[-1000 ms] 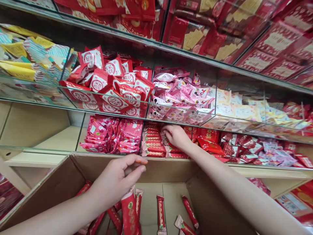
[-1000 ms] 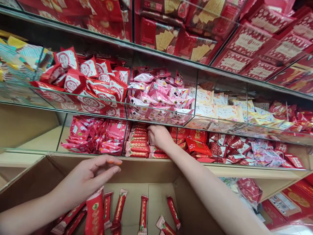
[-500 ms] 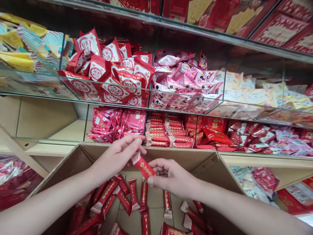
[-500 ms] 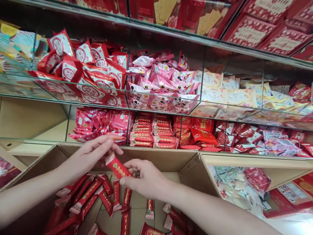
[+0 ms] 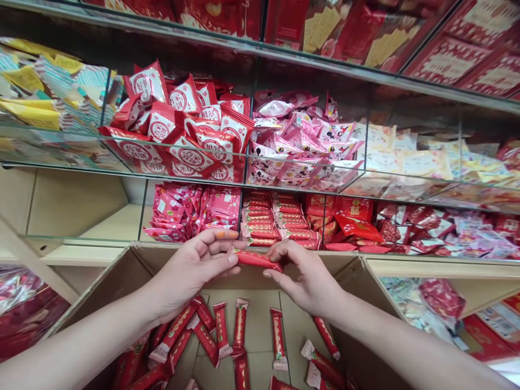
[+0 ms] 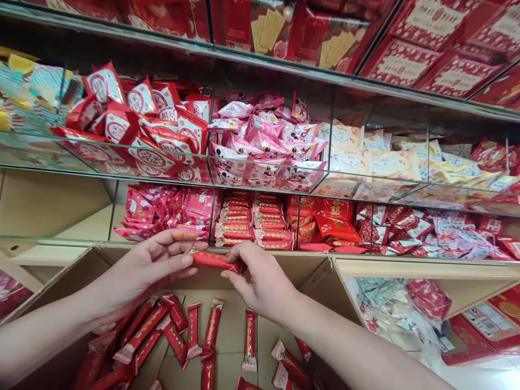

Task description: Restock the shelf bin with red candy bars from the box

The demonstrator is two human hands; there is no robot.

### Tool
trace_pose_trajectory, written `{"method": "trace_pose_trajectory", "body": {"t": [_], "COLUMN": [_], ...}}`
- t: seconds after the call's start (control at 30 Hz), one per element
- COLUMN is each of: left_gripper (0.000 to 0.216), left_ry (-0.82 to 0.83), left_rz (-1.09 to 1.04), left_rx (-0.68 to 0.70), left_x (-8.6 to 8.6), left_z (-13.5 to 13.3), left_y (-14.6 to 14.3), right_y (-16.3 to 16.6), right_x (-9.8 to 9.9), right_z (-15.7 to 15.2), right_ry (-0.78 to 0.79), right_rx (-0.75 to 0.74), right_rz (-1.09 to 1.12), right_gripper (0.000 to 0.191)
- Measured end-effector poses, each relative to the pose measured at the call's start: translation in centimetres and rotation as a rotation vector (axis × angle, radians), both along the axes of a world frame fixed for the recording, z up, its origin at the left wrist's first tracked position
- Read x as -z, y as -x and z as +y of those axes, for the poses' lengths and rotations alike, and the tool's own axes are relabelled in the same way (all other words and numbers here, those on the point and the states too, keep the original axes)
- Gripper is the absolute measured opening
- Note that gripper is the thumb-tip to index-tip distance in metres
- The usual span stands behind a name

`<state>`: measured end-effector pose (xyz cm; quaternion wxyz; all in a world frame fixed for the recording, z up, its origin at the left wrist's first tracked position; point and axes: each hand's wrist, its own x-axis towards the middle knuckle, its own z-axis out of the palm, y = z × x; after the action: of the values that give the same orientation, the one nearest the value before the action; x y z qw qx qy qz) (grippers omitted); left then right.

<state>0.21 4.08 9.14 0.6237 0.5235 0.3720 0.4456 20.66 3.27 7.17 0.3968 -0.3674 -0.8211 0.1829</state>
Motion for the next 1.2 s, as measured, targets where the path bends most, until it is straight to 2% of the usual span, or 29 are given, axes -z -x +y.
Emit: {"method": "trace_pose_trajectory", "body": {"t": [0.17, 0.23, 0.47, 0.63, 0.8, 0.93, 1.0, 1.07, 1.2], "left_gripper": [0.031, 0.033, 0.033, 0.021, 0.016, 0.022, 0.026, 0.026, 0.021], "left_ry": [-0.184, -0.213, -0.081, 0.052, 0.112, 0.102, 0.027, -0.038, -0.070], "left_rz": [0.043, 0.049, -0.017, -0.057, -0.020, 0.013, 0.089, 0.185, 0.288], "left_rx": [0.006, 0.021, -0.040, -0.020, -0.095, -0.119, -0.105, -0.072, 0.001], "left_x": [0.4, 0.4, 0.4, 0.4, 0.5, 0.4, 0.5, 0.9, 1.5], "left_z": [0.1, 0.1, 0.2, 0.4, 0.4, 0.3, 0.4, 0.4, 0.3], "left_y": [0.2, 0.2, 0.2, 0.3, 0.1, -0.2, -0.2, -0.2, -0.5], "right_y": [0.2, 0.4, 0.4, 0.3, 0.1, -0.6, -1.4, -2.5, -4.1], "right_x": [0.7, 1.0, 1.3, 0.6, 0.5, -0.1, -0.7, -1.2, -2.0], "right_z": [0.3, 0.4, 0.5, 0.3, 0.5, 0.9, 1.6, 2.7, 6.5], "right_ry": [0.209, 0.225, 0.146, -0.004, -0.161, -0.320, -0.401, -0.429, -0.262], "right_rx": [-0.047, -0.045, -0.005, -0.014, -0.039, -0.022, 0.028, 0.161, 0.558], "right_rz": [0.165, 0.206, 0.187, 0.038, -0.149, -0.275, -0.314, -0.372, -0.712], "right_gripper": [0.029, 0.031, 0.031, 0.018, 0.020, 0.017, 0.017, 0.017, 0.017]}}
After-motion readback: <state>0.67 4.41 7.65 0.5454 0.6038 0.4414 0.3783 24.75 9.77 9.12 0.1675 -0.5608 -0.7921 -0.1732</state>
